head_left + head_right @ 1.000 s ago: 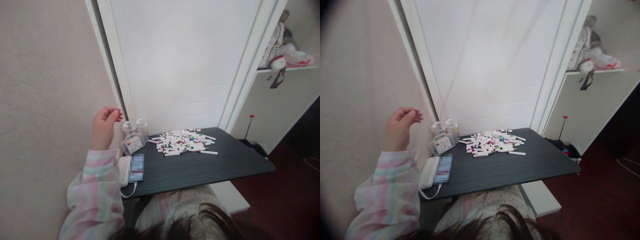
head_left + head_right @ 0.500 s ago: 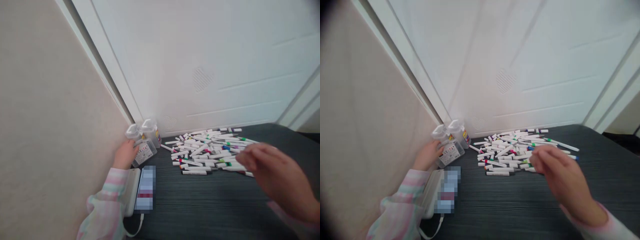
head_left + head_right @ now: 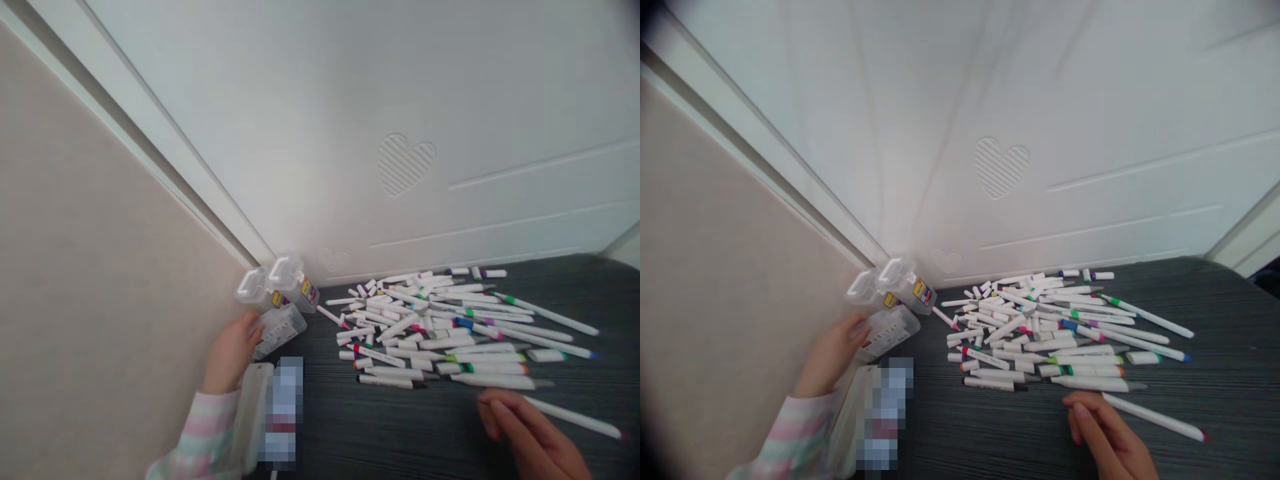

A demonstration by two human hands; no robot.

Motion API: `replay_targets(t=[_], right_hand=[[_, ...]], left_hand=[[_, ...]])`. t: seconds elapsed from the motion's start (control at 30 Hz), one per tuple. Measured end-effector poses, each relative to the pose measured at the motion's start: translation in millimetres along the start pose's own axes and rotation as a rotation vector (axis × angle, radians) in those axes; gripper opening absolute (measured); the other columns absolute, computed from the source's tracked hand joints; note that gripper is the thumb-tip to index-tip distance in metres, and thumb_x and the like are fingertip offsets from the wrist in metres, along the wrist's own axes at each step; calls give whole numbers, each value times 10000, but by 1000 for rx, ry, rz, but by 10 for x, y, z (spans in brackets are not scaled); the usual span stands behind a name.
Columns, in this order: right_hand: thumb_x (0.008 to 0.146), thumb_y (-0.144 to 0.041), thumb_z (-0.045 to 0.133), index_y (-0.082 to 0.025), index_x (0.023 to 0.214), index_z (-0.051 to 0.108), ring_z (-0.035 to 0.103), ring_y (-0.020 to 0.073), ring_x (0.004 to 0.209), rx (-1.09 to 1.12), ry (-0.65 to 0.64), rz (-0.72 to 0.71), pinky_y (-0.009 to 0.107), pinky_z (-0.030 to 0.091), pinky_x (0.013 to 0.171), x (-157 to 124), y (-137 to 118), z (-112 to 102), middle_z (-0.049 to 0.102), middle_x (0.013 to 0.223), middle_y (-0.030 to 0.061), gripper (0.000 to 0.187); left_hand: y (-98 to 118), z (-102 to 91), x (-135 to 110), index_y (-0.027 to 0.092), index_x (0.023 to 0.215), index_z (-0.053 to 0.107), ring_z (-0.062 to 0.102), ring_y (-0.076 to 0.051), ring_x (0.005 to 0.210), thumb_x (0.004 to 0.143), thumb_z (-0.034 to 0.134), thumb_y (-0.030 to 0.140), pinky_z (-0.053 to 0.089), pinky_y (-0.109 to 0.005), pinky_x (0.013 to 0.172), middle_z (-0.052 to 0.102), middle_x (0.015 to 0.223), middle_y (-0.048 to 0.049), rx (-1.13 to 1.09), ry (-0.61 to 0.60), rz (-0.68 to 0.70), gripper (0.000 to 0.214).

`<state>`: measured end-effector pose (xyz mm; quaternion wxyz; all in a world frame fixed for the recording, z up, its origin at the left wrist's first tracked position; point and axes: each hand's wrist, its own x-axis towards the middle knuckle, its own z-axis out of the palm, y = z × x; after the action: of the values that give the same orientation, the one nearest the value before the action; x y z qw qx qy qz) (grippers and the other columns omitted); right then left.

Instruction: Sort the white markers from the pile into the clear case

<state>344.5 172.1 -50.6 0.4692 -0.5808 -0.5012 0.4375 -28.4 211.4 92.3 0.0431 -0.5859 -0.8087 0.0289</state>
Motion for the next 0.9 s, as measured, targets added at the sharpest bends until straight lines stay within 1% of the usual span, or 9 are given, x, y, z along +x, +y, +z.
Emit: replay_targets(t=[0.13,0.23,0.37,0.47,0.6,0.7,0.8,0.87,0.9], right_hand=[[746,-426,468,-199,643,511,526,141,551,-32,4,-27,202,438,490,-16,-86,15,518,541,3,253],[773,-391,457,-199,727,543,526,132,545,-34,48,-99,193,439,478,-36,-132,27,515,542,-3,215],[811,-301,440,-208,814,544,536,120,602,-51,35,-295,198,461,553,-73,-151,61,535,631,4,140],[806,-278,448,-216,1053,477,545,167,865,-65,-85,-493,288,466,760,-102,-156,106,552,961,73,256],[757,-319,520,-190,1225,338,470,222,1054,-113,-229,-663,350,441,835,-162,-177,166,452,1181,132,519],[769,-309,505,-183,1099,467,542,197,948,-223,-271,-696,343,440,831,-239,-190,207,573,1022,98,355],[760,-322,508,-162,1040,516,553,208,950,-256,-167,-705,347,440,833,-344,-186,254,593,1019,104,322],[747,-335,522,-158,1012,534,556,216,954,-250,-92,-695,351,443,830,-417,-178,286,601,1013,105,319],[745,-336,523,-160,1006,539,557,219,955,-247,-66,-692,352,448,822,-449,-170,301,605,1011,103,315]], left_hand=[[129,-185,-241,187,896,574,613,-208,802,752,445,385,471,-296,699,659,896,-58,-402,130,-50,277],[357,-181,-449,187,877,583,613,-206,794,714,495,400,488,-288,655,660,883,-45,-735,67,-42,282],[771,67,-715,180,857,611,604,-201,804,706,540,335,482,-286,677,662,861,-41,-940,-113,111,228],[1031,298,-905,176,867,621,599,-199,788,712,553,287,472,-315,720,658,859,-51,-969,-149,280,202],[1210,477,-1120,200,895,625,575,-195,836,724,562,256,448,-330,768,644,883,-54,-938,1,561,190],[1237,566,-1239,218,899,626,548,-195,881,718,575,248,410,-351,830,633,875,-46,-977,171,678,191],[1210,733,-1348,202,1002,568,483,-209,1022,696,598,264,339,-378,920,571,1037,-68,-1099,272,561,314],[1191,880,-1422,209,1126,459,467,-197,1062,632,658,246,332,-349,933,520,1118,-65,-1474,193,338,533],[1190,953,-1456,207,1170,395,485,-193,1046,660,630,261,363,-347,905,517,1118,-72,-1537,168,309,564]])
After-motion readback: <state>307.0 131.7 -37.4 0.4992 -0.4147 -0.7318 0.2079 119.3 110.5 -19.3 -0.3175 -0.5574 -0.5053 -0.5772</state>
